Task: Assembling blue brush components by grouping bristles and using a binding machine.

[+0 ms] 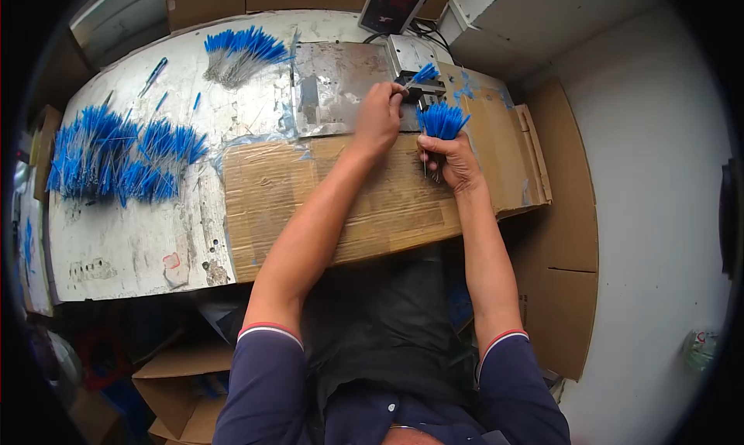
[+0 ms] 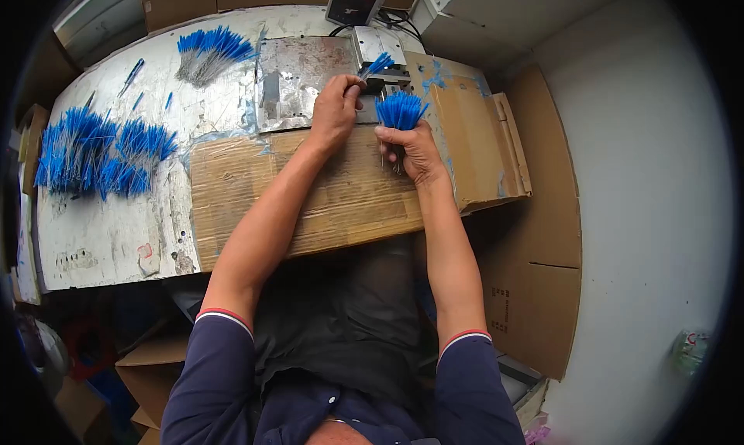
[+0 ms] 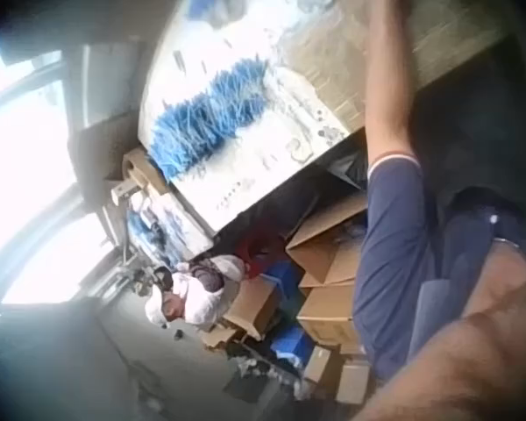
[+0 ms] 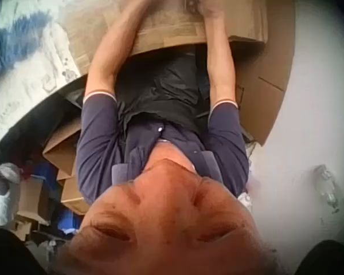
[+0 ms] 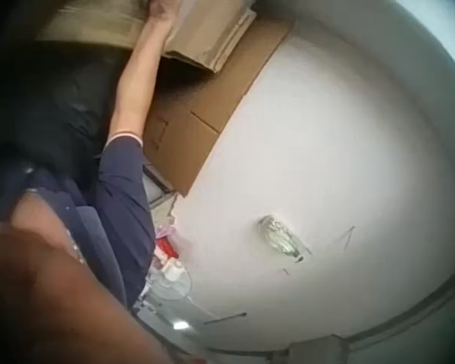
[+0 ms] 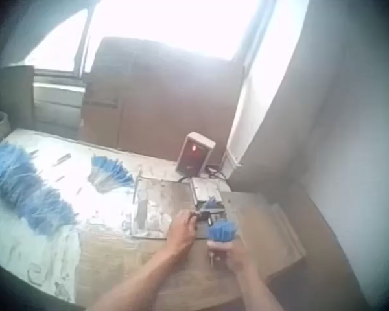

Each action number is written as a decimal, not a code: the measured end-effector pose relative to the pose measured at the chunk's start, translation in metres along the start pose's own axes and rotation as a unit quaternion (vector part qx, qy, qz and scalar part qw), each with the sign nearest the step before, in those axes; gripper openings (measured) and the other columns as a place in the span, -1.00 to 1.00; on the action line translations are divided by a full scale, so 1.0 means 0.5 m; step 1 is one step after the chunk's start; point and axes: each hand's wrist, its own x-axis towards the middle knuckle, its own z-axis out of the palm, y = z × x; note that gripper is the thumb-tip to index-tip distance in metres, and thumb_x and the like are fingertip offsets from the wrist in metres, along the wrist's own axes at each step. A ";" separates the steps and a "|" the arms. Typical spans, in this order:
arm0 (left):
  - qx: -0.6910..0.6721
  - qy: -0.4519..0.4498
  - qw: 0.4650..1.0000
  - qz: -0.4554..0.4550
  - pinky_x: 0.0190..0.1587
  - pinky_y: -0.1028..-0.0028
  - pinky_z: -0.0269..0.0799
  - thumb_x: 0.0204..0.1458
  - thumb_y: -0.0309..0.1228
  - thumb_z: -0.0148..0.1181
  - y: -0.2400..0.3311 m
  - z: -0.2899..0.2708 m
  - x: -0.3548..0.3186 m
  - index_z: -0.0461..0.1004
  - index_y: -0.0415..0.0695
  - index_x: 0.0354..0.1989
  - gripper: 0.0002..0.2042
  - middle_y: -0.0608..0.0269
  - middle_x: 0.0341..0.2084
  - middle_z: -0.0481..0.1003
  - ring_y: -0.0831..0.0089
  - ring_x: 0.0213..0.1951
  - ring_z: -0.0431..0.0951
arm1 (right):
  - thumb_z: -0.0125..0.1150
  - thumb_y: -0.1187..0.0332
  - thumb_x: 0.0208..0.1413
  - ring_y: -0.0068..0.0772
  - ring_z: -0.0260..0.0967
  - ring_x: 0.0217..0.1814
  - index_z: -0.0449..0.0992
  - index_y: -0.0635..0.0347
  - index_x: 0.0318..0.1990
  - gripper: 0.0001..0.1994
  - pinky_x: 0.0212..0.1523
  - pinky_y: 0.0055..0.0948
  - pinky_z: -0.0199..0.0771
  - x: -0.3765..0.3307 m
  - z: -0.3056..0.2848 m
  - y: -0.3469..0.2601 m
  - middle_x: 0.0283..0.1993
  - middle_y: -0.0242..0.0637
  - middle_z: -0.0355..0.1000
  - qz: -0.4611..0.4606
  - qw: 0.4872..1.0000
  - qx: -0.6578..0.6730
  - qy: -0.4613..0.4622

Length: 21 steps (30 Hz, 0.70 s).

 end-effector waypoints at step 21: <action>0.022 0.132 0.988 -0.073 -0.19 0.23 0.50 0.33 -0.35 0.01 0.029 -0.025 0.007 0.47 -0.12 -0.11 -0.85 0.17 -0.28 0.67 0.14 -0.27 0.67 | 0.41 0.65 -0.10 -0.59 0.34 -0.69 0.51 0.26 -0.41 -0.83 -0.76 -0.60 0.19 0.083 0.028 0.030 -0.55 -0.34 0.48 -0.097 0.974 -0.051 0.199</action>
